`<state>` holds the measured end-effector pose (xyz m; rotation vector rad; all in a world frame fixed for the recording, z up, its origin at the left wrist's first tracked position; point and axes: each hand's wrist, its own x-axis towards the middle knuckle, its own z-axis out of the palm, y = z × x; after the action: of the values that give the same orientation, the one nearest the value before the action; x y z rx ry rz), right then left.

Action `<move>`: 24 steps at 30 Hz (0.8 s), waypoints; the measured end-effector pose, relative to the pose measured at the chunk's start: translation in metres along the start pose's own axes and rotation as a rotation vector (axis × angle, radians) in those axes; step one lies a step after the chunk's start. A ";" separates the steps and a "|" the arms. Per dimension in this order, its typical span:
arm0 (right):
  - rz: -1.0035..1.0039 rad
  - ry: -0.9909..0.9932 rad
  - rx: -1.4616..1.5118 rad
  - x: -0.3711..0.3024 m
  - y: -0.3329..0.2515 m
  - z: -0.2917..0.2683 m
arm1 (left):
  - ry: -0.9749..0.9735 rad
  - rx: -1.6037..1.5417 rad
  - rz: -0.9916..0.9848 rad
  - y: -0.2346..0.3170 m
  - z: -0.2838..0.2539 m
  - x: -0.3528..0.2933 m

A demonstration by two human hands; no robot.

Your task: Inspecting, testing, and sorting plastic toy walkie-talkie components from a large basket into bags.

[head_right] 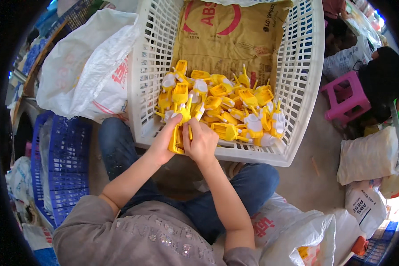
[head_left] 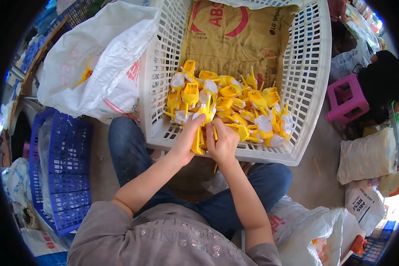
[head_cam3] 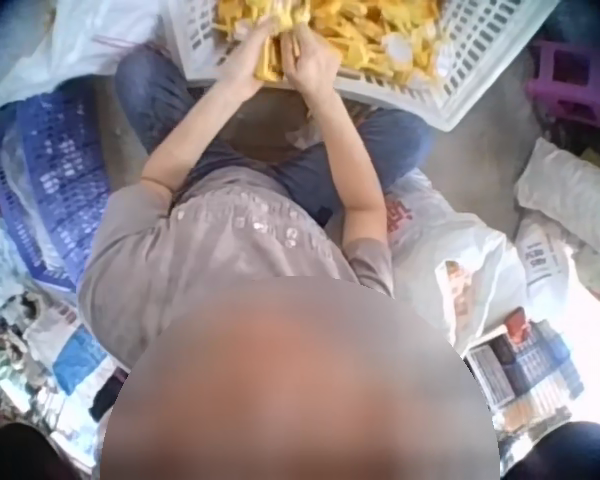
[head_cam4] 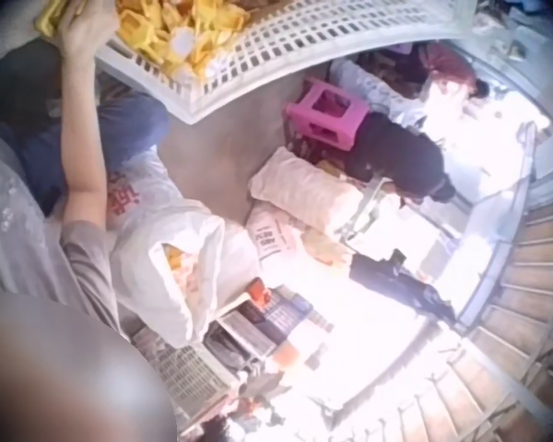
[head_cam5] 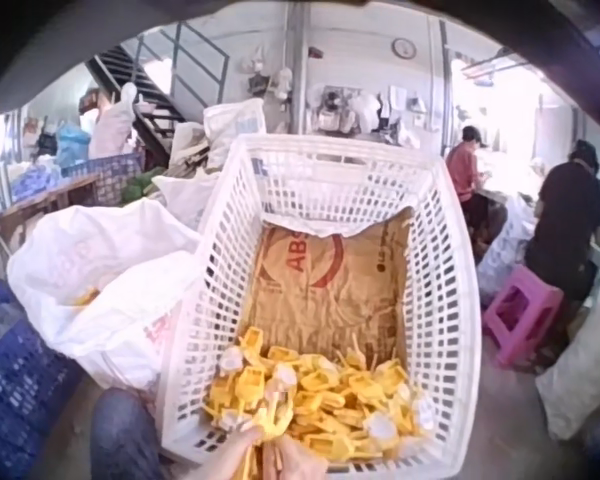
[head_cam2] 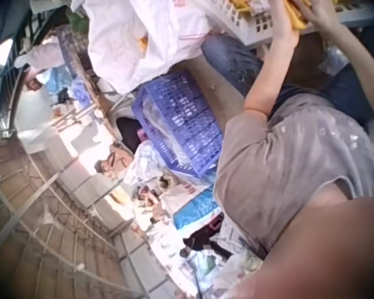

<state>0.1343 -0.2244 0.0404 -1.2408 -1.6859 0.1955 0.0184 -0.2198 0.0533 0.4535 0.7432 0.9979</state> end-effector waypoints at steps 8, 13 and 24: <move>-0.015 0.017 -0.100 0.000 -0.004 0.009 | 0.183 -0.100 0.161 -0.021 -0.002 -0.007; 0.213 -0.095 -0.053 0.000 -0.008 0.010 | 0.178 0.116 0.210 0.004 0.001 -0.001; 0.878 -0.263 0.988 0.006 0.002 -0.022 | -0.088 0.591 0.507 0.044 0.023 -0.012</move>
<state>0.1525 -0.2279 0.0537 -1.0772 -0.8668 1.5587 0.0056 -0.2098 0.1019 1.2369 0.8606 1.2091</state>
